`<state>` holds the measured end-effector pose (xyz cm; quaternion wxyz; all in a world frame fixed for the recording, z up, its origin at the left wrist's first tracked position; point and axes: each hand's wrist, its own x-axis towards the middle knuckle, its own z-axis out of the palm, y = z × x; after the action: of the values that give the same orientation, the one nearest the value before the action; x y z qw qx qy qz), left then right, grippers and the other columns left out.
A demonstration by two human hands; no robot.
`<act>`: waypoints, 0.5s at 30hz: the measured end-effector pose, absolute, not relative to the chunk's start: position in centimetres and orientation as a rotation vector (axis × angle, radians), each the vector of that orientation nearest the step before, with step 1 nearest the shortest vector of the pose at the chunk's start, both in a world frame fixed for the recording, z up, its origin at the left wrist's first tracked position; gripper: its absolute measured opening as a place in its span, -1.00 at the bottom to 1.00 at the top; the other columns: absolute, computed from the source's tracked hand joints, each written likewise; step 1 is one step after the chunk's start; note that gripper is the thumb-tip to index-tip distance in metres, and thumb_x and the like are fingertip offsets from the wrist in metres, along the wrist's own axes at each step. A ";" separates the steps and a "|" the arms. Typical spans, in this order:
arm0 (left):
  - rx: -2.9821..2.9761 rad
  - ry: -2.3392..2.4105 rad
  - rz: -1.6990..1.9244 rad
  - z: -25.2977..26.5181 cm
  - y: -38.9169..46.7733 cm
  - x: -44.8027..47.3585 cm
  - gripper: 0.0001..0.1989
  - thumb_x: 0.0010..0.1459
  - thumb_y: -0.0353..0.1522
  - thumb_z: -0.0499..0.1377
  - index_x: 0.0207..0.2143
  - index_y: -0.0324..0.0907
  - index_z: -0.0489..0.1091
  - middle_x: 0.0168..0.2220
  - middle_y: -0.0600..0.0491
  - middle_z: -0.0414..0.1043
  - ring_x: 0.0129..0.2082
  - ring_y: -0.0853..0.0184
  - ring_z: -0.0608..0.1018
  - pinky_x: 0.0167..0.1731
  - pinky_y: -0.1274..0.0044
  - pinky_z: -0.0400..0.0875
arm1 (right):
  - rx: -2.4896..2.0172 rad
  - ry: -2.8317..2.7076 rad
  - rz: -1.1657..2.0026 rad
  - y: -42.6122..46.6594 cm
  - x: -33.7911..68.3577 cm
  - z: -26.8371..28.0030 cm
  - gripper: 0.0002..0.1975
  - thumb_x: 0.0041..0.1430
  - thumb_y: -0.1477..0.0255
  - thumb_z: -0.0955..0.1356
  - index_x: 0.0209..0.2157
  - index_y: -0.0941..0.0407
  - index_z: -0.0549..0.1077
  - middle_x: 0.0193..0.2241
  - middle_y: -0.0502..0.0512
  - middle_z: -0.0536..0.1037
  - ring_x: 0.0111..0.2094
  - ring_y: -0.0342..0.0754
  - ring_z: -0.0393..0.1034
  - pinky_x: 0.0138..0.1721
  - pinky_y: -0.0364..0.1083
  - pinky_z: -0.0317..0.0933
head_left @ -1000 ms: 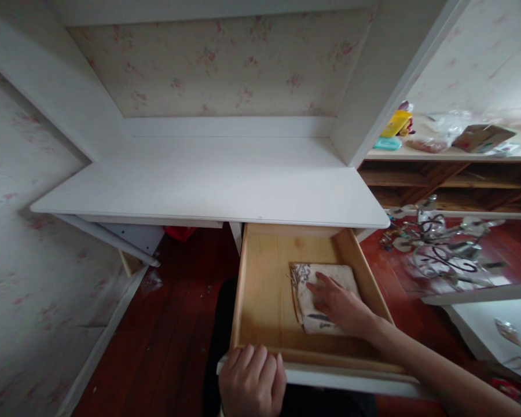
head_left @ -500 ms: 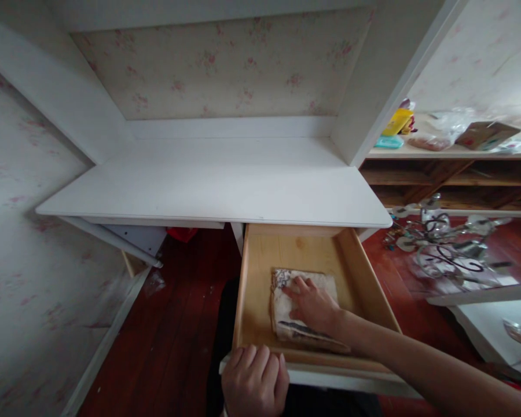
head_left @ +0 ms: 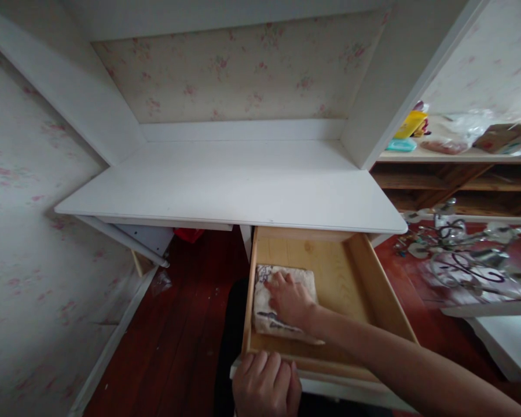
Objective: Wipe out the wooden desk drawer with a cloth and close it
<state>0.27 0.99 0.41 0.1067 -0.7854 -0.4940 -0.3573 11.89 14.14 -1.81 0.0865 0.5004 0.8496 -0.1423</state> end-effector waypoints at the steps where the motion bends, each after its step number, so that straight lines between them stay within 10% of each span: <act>1: -2.311 -1.454 -1.055 0.3 1.0 0.3 -0.75 0.09 -0.48 0.17 -0.60 -0.14 0.21 -0.64 0.11 0.20 -0.57 0.35 0.26 -0.49 0.37 -0.01 | 1.533 2.519 -0.392 15.3 11.8 -2.1 -0.51 0.22 0.31 0.30 0.19 -0.01 0.32 0.13 0.31 0.29 0.05 0.28 0.23 -0.21 0.11 0.34; 15: -2.308 -1.436 -1.049 -0.5 0.9 0.2 -0.78 0.08 -0.48 0.18 -0.57 -0.14 0.23 -0.63 0.12 0.24 -0.56 0.35 0.30 -0.48 0.37 0.03 | 1.743 2.515 -0.174 21.6 16.6 -4.8 -0.53 0.36 0.31 0.14 0.27 -0.06 0.22 0.31 0.22 0.15 0.22 0.16 0.11 0.06 0.16 0.15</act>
<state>0.20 0.94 -0.46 0.1136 -0.7869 -0.4897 -0.3578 16.57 21.63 -4.77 0.0384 0.5684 0.8199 -0.0568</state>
